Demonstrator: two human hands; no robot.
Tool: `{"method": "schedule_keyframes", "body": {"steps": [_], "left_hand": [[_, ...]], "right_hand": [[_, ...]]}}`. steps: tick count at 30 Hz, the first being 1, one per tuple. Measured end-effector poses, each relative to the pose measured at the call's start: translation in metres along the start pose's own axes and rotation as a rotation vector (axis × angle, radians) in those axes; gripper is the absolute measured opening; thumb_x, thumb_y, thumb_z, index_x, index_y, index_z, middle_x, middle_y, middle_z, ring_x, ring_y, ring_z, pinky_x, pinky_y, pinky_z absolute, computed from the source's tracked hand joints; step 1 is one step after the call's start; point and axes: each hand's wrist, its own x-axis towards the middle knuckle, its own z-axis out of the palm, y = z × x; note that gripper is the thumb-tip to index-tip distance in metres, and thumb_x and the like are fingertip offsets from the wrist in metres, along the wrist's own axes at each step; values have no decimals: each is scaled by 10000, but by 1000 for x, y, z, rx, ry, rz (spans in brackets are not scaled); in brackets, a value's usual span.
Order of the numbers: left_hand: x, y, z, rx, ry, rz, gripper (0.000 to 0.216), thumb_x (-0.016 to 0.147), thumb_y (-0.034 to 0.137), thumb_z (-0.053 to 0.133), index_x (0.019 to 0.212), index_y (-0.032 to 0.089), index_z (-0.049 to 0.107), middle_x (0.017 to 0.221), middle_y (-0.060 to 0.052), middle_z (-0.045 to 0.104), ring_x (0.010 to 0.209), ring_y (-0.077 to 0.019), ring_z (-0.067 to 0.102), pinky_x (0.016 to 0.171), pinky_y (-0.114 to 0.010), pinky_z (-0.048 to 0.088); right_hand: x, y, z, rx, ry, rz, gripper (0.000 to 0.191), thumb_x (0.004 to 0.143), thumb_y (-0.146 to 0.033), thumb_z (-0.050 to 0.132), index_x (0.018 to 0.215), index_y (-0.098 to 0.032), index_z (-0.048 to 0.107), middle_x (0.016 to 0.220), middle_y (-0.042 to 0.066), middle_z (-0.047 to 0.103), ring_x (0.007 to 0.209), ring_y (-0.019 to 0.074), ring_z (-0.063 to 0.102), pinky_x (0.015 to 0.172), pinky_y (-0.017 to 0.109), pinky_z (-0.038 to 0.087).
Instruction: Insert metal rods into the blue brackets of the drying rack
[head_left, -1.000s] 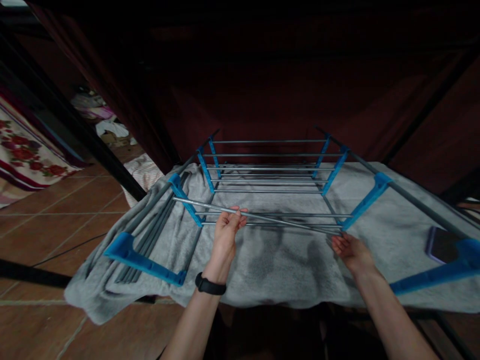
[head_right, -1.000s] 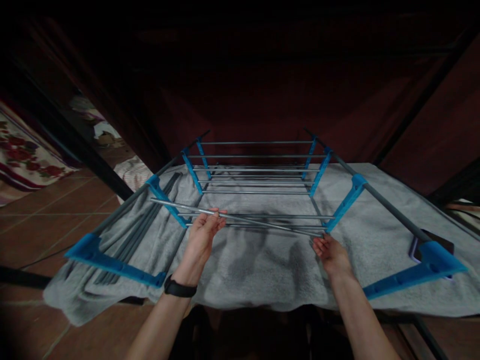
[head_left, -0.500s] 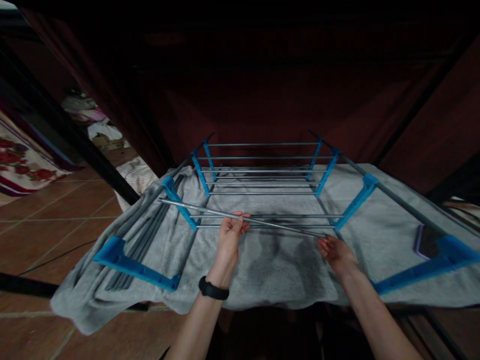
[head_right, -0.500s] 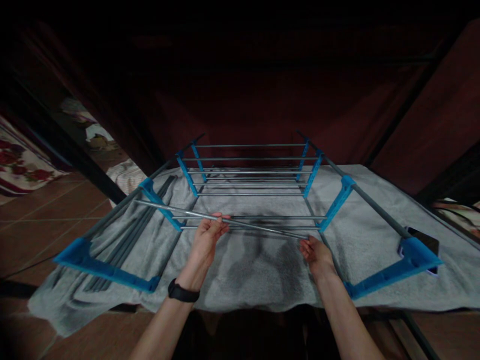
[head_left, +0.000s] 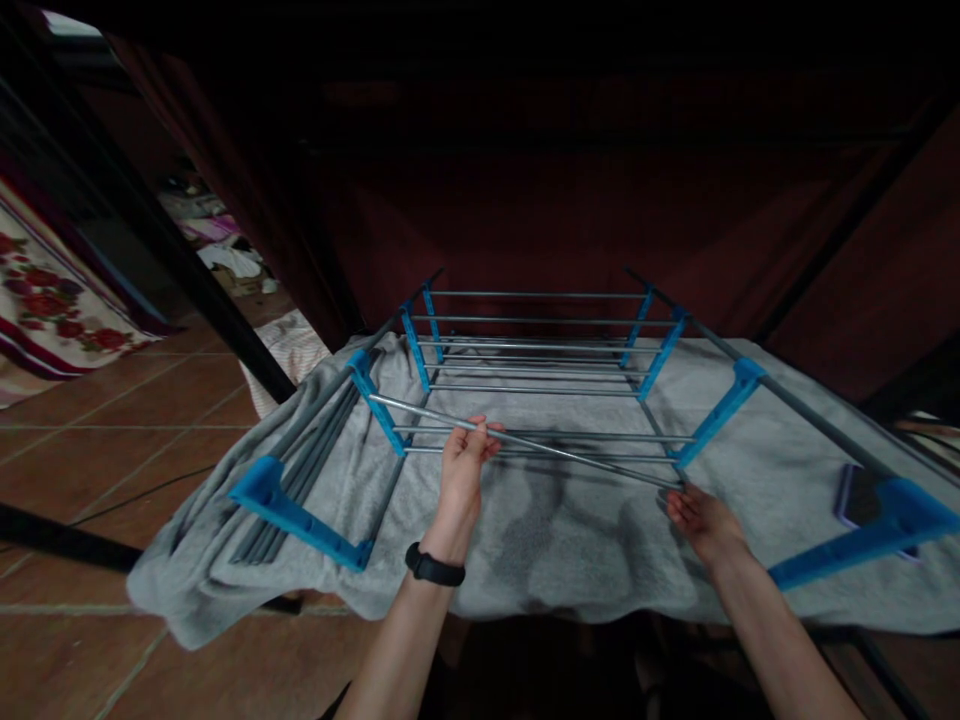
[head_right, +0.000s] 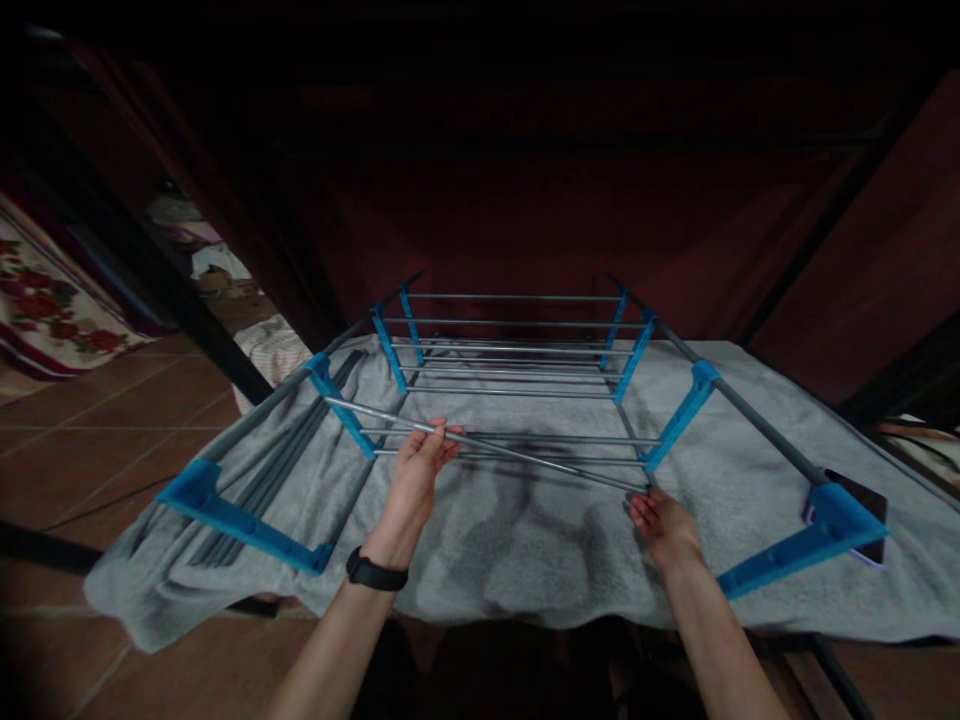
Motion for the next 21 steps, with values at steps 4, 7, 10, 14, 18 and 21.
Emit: {"method": "schedule_keyframes", "body": {"steps": [4, 7, 10, 14, 18, 21], "left_hand": [[0, 3, 2, 35, -25, 56, 441, 730, 403, 870, 1034, 180, 640, 867, -56, 787, 766, -156, 702, 778, -309, 539], [1, 4, 5, 51, -46, 77, 436, 732, 386, 861, 1044, 182, 636, 863, -53, 786, 790, -164, 710, 762, -298, 530], [0, 5, 7, 70, -71, 91, 421, 742, 376, 848, 1049, 187, 632, 868, -52, 785, 826, -184, 727, 767, -309, 534], [0, 4, 8, 94, -76, 88, 388, 759, 359, 830, 1042, 189, 626, 860, -55, 785, 854, -197, 738, 770, -313, 539], [0, 3, 7, 107, -70, 79, 384, 761, 354, 826, 1045, 191, 626, 852, -56, 786, 876, -207, 743, 776, -316, 541], [-2, 3, 4, 117, -75, 72, 394, 757, 372, 830, 1043, 192, 627, 844, -59, 784, 881, -215, 743, 775, -319, 536]], "right_hand": [[-7, 7, 2, -25, -27, 10, 135, 862, -114, 528, 839, -243, 556, 784, 3, 647, 680, 112, 651, 613, 218, 569], [-14, 14, 5, -57, -67, 9, 129, 848, -104, 558, 840, -232, 571, 770, 8, 663, 651, 114, 654, 604, 225, 572], [-20, 20, 6, -125, -130, -15, 142, 822, -99, 603, 898, -218, 603, 781, 13, 691, 626, 115, 658, 592, 232, 579], [-32, 27, 7, -251, -248, -32, 249, 762, -133, 683, 995, -205, 634, 831, 41, 740, 646, 135, 680, 581, 244, 579], [-44, 33, 9, -389, -287, -117, 309, 737, -228, 720, 1033, -221, 630, 829, 32, 742, 638, 141, 664, 564, 249, 549], [-46, 38, 12, -549, -297, -208, 326, 723, -274, 701, 1038, -228, 632, 761, -6, 697, 625, 148, 644, 569, 263, 526]]}}
